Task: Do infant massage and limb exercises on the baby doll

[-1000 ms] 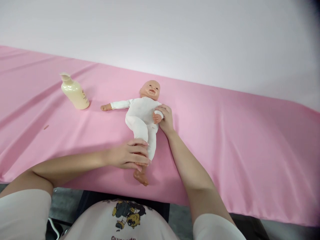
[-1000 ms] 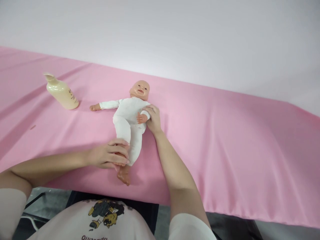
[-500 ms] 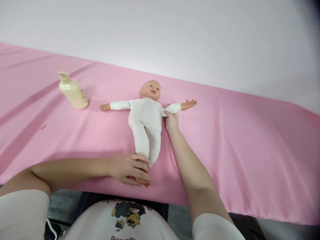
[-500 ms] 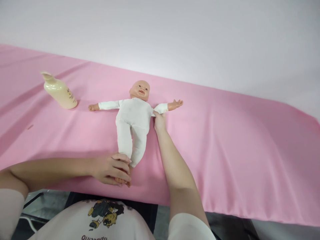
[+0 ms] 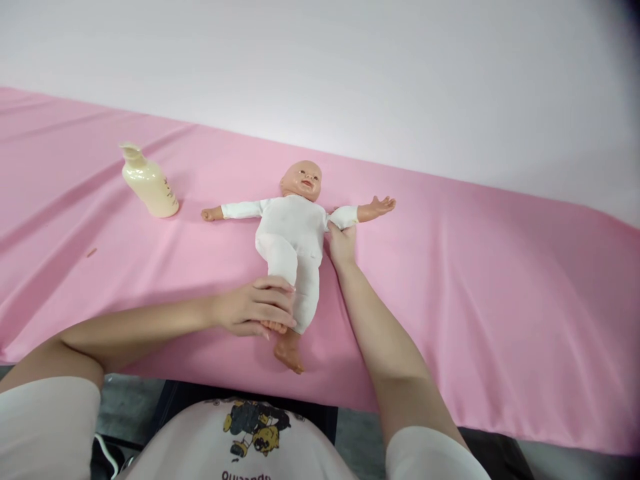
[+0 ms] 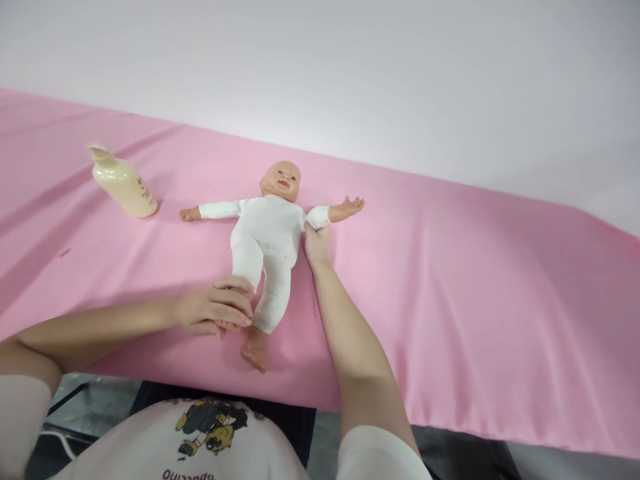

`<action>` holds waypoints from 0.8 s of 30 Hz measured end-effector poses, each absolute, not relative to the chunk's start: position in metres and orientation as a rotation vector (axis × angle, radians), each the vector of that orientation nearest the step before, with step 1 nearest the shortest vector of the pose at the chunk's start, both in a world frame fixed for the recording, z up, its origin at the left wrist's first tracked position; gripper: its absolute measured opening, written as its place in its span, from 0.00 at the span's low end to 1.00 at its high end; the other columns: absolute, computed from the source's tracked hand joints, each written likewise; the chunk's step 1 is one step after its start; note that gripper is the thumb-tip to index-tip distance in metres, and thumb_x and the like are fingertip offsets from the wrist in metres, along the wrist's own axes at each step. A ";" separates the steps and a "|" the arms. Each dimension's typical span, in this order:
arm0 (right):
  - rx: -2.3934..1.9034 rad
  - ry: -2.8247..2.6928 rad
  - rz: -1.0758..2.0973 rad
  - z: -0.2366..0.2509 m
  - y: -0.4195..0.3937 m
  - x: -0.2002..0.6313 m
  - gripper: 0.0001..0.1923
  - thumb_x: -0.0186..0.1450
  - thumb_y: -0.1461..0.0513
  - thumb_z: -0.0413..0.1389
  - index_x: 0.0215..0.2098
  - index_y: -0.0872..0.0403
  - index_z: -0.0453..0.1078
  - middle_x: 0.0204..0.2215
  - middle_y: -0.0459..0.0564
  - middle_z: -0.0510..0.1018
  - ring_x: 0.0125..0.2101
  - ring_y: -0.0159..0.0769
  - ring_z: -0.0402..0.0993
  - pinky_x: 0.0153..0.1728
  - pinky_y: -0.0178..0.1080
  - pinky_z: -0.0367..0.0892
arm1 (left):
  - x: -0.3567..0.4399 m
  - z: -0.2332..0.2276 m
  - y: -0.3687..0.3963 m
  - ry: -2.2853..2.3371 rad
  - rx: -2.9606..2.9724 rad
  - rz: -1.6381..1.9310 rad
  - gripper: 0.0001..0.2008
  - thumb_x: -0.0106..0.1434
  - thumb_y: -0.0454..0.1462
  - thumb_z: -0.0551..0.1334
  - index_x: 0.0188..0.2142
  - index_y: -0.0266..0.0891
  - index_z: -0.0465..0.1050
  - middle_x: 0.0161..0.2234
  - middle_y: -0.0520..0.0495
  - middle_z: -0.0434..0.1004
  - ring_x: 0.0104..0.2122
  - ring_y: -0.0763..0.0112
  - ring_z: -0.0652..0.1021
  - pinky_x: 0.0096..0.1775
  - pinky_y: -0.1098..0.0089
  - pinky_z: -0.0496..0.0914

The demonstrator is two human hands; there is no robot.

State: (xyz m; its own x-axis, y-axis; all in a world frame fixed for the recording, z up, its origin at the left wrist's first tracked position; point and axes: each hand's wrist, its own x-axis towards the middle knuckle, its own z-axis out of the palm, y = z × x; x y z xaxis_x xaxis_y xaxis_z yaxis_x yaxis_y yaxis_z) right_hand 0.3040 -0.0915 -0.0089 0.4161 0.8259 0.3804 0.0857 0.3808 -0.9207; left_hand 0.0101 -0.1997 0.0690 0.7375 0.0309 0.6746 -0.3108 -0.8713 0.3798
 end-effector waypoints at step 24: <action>-1.235 -1.873 -0.152 0.002 -0.104 0.293 0.15 0.66 0.66 0.53 0.49 0.48 0.74 0.48 0.55 0.77 0.54 0.48 0.70 0.58 0.55 0.68 | 0.016 0.067 -0.185 -0.129 2.450 1.076 0.19 0.75 0.47 0.52 0.51 0.37 0.75 0.41 0.39 0.83 0.50 0.62 0.78 0.60 0.55 0.71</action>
